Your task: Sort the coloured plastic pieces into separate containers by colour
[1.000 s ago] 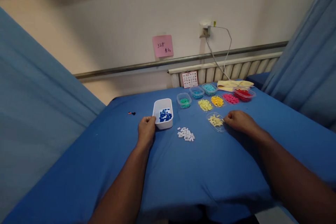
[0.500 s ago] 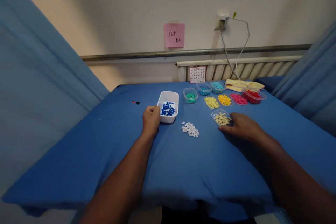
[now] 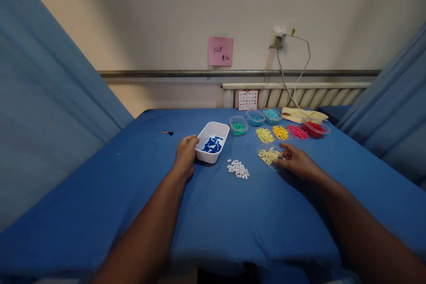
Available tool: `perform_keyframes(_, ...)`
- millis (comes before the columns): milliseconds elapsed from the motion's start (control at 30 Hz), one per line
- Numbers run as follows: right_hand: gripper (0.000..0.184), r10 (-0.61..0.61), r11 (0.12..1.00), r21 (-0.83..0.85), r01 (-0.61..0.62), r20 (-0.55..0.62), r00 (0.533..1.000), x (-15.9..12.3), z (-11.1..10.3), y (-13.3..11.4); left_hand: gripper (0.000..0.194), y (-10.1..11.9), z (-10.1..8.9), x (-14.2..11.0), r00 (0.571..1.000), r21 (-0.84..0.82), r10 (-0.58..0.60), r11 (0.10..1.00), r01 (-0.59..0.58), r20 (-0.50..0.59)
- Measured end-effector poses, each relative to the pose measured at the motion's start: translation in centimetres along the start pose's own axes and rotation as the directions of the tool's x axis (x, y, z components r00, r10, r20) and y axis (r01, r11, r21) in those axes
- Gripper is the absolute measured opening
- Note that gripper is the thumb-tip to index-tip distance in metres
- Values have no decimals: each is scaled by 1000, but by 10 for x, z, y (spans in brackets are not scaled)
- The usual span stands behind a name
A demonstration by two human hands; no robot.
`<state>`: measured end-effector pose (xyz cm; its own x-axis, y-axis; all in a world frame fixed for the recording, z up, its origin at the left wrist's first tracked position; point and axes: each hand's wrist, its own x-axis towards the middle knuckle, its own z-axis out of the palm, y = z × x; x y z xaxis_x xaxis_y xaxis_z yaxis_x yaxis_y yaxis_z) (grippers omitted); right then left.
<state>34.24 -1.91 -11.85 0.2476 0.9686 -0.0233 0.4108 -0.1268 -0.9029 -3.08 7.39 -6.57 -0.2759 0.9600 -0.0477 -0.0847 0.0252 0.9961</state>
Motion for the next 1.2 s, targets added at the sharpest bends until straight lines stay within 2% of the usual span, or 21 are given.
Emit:
perform_keyframes(133, 77, 5, 994, 105, -10, 45, 999, -2, -3, 2, 51, 1, -1, 0, 999, -28, -42, 999, 43, 27)
perform_keyframes(300, 57, -52, 996, -77, 48, -55, 997, 0, -9, 2, 47, -4, -3, 4, 998, 7, 8, 1000, -8, 58)
perform_keyframes(367, 63, -93, 978, -200, 62, -154, 984, 1, -15, 0, 45, -6, -2, 4, 996, 25, 28, 999, -30, 80)
perform_keyframes(433, 78, -159, 950, -305, 64, -296, 942, 2, -24, -1, 46, -7, -2, 3, 995, 34, 33, 999, -37, 97)
perform_keyframes(533, 93, -187, 951, -307, 43, -457, 870, 3, -39, 2, 45, -6, -1, 2, 995, 42, 24, 999, -29, 101)
perform_keyframes(600, 94, -133, 961, -276, -7, -485, 864, 6, -47, 7, 46, -5, 0, 1, 995, 54, 22, 998, -27, 101)
perform_keyframes(667, 91, -101, 963, -266, -34, -478, 873, 9, -49, 12, 46, -5, 1, 1, 995, 64, 19, 998, -25, 98)
perform_keyframes(733, 83, -126, 958, -286, -7, -445, 887, 11, -47, 14, 48, -5, 1, 1, 995, 68, 13, 997, -19, 98)
perform_keyframes(867, 73, -145, 917, -398, 10, -310, 940, 10, -38, 11, 54, -4, 2, -1, 993, 63, 2, 998, -10, 115)
perform_keyframes(1033, 69, -222, 872, -484, 66, -272, 936, 7, -30, 8, 57, -5, 2, -3, 993, 76, 18, 997, -27, 118)
perform_keyframes(1200, 56, -255, 749, -652, 122, -113, 960, 5, -23, 8, 56, -8, 2, -1, 993, 72, 17, 997, -26, 119)
